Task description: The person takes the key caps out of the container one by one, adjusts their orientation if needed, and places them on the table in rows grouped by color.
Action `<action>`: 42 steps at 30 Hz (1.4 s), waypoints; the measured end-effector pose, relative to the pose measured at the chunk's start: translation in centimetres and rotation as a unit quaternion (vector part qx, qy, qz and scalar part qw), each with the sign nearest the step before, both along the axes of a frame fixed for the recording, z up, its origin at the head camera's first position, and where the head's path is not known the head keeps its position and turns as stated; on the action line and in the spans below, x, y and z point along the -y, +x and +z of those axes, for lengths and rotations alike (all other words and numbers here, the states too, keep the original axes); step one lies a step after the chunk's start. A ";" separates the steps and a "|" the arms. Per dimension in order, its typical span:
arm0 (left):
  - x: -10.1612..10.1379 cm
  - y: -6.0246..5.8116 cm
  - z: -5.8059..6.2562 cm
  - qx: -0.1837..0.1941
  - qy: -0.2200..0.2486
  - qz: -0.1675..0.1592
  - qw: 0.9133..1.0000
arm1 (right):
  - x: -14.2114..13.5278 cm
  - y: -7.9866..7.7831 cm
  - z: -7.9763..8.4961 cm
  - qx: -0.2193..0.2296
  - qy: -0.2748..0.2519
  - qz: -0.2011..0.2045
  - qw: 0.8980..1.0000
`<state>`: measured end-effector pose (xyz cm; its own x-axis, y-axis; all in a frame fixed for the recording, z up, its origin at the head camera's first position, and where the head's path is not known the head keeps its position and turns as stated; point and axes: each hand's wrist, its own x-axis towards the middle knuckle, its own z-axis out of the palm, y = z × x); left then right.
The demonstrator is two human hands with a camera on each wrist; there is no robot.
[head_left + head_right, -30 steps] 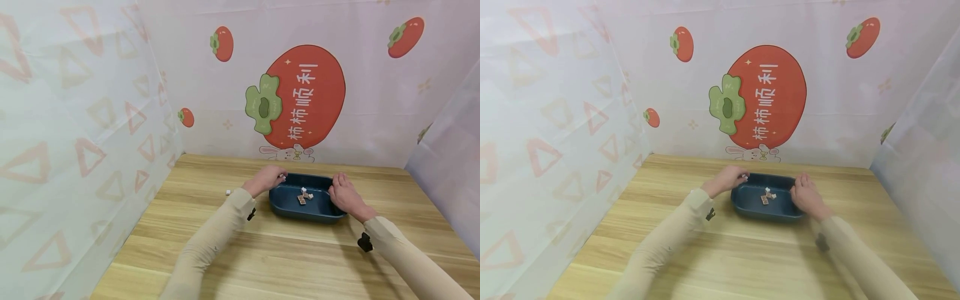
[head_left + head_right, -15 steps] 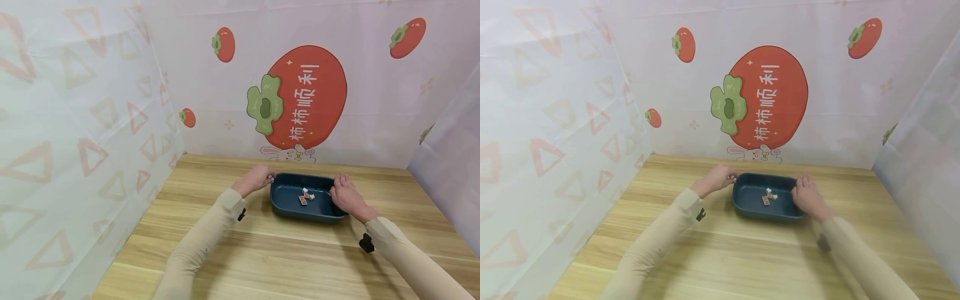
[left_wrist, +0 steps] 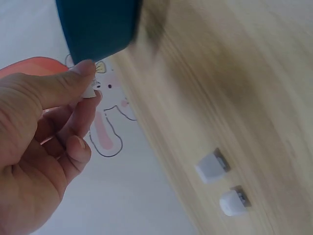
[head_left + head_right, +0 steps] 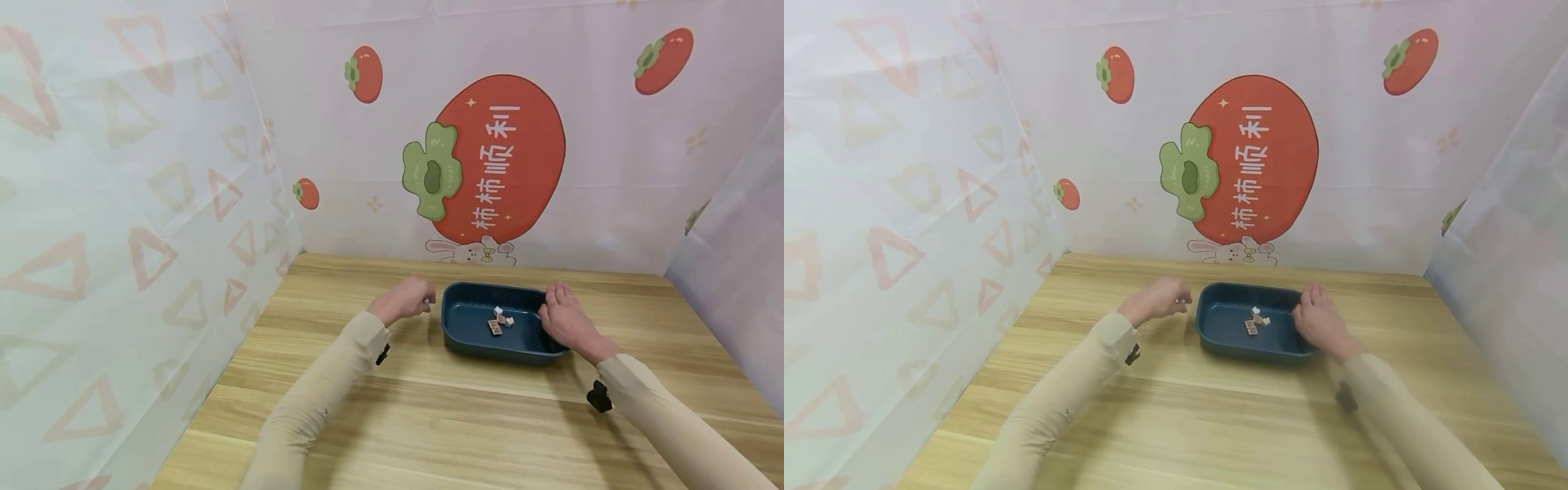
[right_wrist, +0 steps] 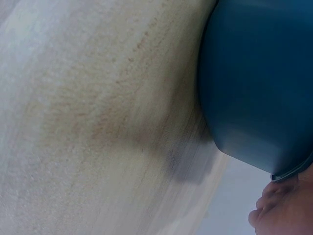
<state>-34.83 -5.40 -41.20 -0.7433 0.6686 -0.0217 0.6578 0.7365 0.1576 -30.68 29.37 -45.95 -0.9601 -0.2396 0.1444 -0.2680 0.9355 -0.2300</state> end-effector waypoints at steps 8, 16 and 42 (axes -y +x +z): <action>0.9 -0.1 -1.6 0.000 -0.049 0.032 0.998 | 0.1 0.1 0.1 -0.010 -0.001 0.000 1.000; 1.8 -0.3 -2.2 0.010 -0.060 0.056 0.997 | 0.2 0.2 0.2 -0.009 -0.001 0.000 1.000; 3.6 -0.2 -3.0 0.032 -0.085 0.084 0.992 | -0.1 0.1 -0.1 -0.026 0.003 0.009 1.000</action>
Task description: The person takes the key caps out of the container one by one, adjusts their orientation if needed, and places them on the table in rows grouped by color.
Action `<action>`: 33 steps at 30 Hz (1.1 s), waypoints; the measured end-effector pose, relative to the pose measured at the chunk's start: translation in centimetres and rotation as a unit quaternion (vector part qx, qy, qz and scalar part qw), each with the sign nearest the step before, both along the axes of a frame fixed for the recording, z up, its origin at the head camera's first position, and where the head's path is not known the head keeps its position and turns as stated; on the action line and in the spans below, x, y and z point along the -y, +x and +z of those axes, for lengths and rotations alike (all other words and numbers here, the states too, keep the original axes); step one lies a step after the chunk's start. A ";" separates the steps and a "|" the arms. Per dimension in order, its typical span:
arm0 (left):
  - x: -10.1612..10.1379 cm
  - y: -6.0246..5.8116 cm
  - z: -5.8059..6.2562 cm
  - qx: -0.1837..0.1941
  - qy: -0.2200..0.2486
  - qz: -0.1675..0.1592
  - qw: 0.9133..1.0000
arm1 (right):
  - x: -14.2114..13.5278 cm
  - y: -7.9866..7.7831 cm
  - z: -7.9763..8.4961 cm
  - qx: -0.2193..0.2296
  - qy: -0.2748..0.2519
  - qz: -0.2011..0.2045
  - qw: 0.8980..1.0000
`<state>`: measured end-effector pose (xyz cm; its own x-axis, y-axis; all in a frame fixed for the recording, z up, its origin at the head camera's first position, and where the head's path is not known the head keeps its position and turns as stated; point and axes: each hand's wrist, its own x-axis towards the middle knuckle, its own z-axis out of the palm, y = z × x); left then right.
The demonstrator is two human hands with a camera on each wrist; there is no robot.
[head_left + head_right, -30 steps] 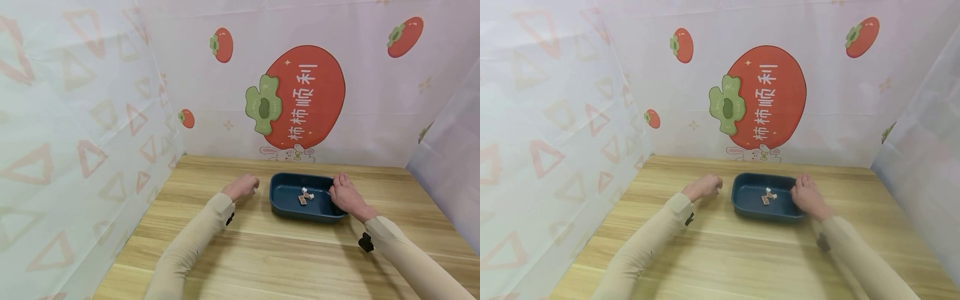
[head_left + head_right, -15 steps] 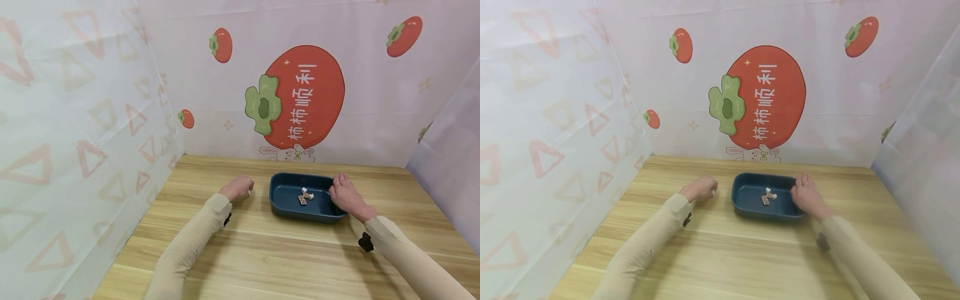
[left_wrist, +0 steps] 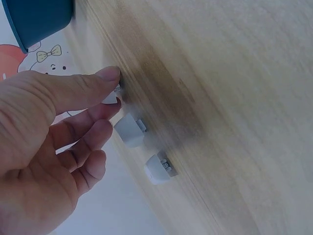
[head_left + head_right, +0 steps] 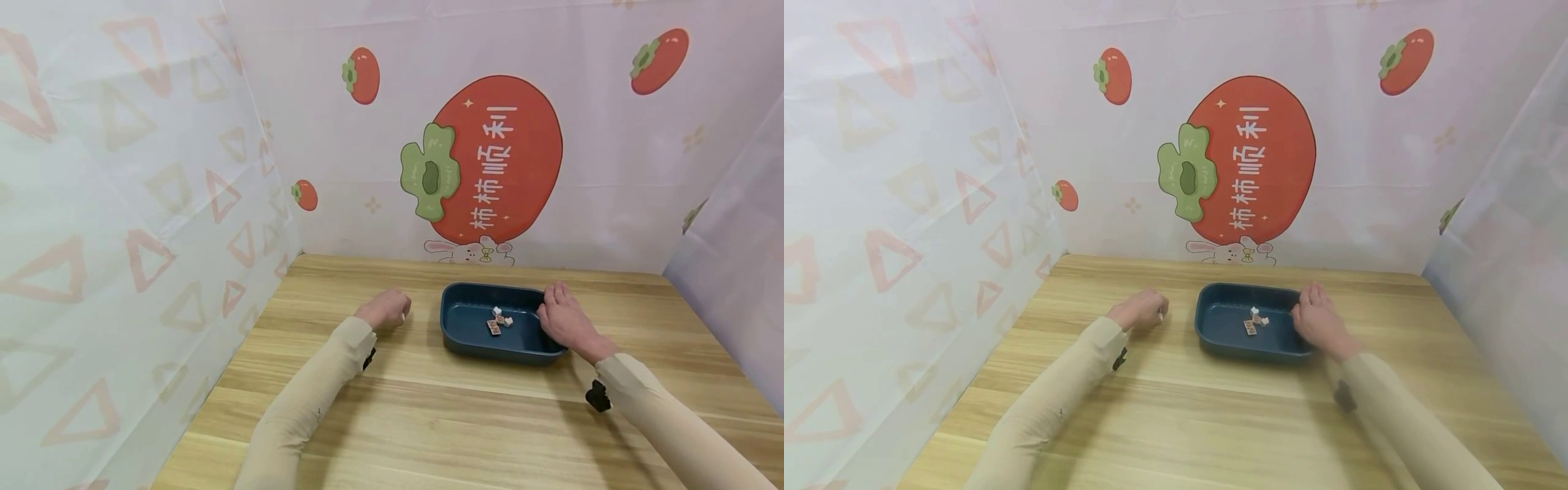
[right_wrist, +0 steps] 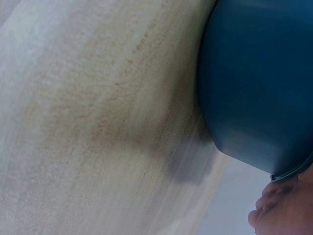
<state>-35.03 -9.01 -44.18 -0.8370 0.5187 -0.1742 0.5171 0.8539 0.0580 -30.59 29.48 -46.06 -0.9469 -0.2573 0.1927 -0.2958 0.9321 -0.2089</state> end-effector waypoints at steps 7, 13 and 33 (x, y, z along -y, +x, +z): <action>0.0 0.1 0.2 0.018 0.001 0.012 1.000 | 0.0 0.1 0.2 0.008 -0.004 -0.001 1.000; 0.0 -0.1 0.7 0.041 0.036 0.020 0.998 | 0.0 0.1 0.2 0.010 -0.005 0.001 1.000; -3.7 -0.5 3.4 -0.027 0.094 -0.031 0.995 | 0.2 0.2 0.3 -0.003 0.014 0.002 1.000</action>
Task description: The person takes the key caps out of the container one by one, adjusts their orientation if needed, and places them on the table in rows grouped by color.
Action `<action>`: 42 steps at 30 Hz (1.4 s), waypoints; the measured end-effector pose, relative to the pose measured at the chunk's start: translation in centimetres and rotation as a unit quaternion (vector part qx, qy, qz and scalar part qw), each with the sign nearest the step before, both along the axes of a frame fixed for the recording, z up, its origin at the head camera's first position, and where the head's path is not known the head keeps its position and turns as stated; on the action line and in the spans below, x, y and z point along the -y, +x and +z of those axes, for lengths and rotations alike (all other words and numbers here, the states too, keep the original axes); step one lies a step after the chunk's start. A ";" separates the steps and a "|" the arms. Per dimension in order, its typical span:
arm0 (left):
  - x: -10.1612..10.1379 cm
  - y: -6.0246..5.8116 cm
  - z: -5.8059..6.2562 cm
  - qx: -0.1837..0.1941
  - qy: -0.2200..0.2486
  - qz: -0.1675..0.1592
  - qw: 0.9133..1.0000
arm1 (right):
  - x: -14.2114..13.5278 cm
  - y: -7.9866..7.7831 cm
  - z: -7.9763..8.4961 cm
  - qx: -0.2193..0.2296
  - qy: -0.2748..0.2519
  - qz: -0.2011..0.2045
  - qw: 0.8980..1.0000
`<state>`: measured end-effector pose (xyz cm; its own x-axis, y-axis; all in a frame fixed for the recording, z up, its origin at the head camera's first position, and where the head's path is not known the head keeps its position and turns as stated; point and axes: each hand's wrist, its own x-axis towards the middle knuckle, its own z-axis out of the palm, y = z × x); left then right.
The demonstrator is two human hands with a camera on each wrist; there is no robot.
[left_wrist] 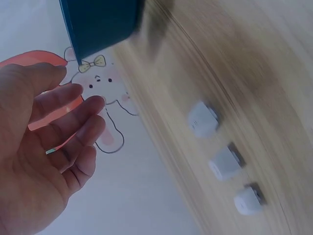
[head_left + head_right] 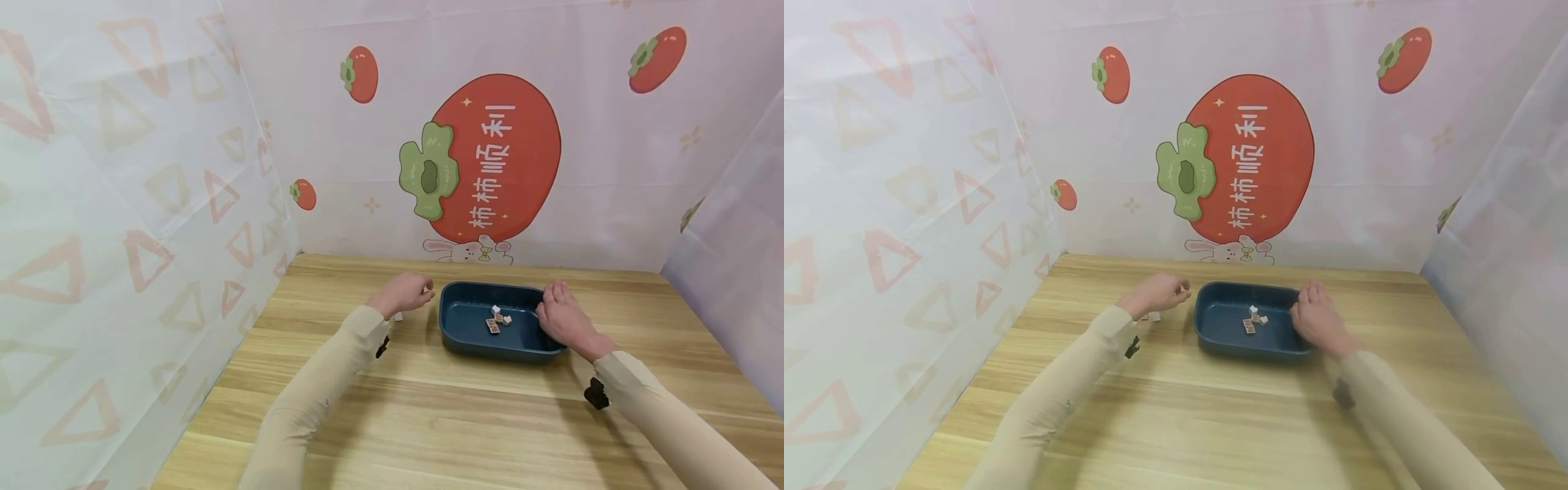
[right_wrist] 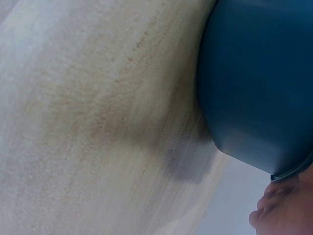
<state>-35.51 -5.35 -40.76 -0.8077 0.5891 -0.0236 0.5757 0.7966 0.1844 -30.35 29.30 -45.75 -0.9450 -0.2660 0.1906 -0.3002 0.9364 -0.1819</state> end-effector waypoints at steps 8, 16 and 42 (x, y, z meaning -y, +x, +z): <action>-2.5 0.1 0.2 -0.002 0.018 -0.010 1.000 | -0.4 -0.2 -0.7 -0.027 0.010 0.011 1.000; -4.9 0.3 0.3 -0.023 0.021 -0.032 0.999 | -0.4 0.0 -0.7 -0.013 0.008 0.003 1.000; -10.8 0.9 -2.7 0.010 0.025 -0.019 0.999 | -0.1 -0.5 -0.3 0.010 0.003 -0.008 1.000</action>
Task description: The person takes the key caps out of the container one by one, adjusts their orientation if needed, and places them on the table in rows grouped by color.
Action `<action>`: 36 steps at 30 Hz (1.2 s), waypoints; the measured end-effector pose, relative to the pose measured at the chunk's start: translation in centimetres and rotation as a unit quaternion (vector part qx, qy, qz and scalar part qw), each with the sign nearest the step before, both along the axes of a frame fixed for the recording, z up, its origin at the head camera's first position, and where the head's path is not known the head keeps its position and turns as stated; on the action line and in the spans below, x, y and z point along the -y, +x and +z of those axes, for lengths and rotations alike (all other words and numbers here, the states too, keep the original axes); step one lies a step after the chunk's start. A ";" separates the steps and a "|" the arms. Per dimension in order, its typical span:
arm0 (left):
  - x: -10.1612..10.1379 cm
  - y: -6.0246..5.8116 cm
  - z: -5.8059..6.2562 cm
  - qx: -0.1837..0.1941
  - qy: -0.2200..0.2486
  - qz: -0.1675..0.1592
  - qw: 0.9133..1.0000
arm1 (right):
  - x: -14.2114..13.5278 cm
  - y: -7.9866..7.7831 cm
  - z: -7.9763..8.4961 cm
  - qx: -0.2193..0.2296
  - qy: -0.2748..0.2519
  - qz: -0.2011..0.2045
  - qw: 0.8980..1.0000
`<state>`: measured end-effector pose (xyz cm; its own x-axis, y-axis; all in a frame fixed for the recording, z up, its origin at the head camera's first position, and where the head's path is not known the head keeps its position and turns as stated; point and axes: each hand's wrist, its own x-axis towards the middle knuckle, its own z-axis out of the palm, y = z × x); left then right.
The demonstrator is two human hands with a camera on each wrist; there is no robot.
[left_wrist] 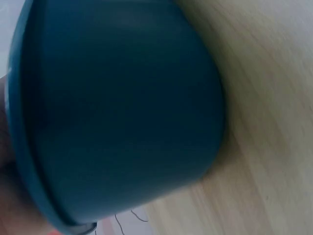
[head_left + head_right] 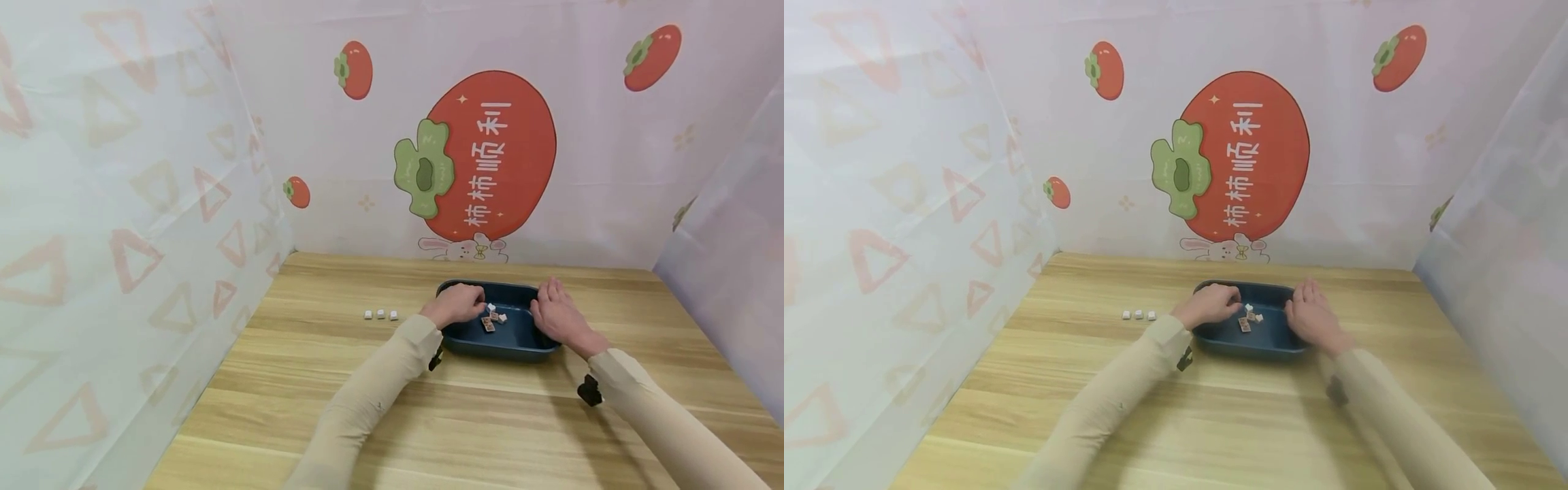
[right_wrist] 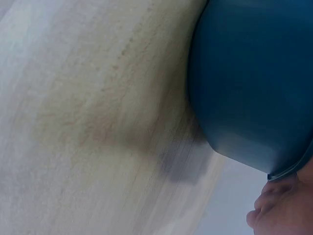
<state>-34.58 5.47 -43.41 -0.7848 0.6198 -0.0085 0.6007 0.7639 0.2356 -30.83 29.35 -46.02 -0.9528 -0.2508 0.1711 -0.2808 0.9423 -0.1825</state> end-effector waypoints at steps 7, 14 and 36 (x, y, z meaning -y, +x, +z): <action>-0.8 0.0 -1.0 0.016 0.024 0.014 0.999 | 0.5 -0.2 0.1 0.018 -0.001 -0.028 0.999; -1.2 -0.2 -1.9 0.013 0.027 0.027 0.999 | 1.1 0.1 0.0 0.006 0.005 -0.046 0.999; -2.7 -0.7 -2.7 0.007 -0.026 0.023 0.999 | 1.2 0.2 -0.2 0.024 0.003 -0.061 0.998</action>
<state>-35.26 8.18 -46.13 -0.8115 0.5822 -0.0508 0.5625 0.8018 0.2019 -30.65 28.13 -46.19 -0.9833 -0.1339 0.1229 -0.1555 0.9701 -0.1866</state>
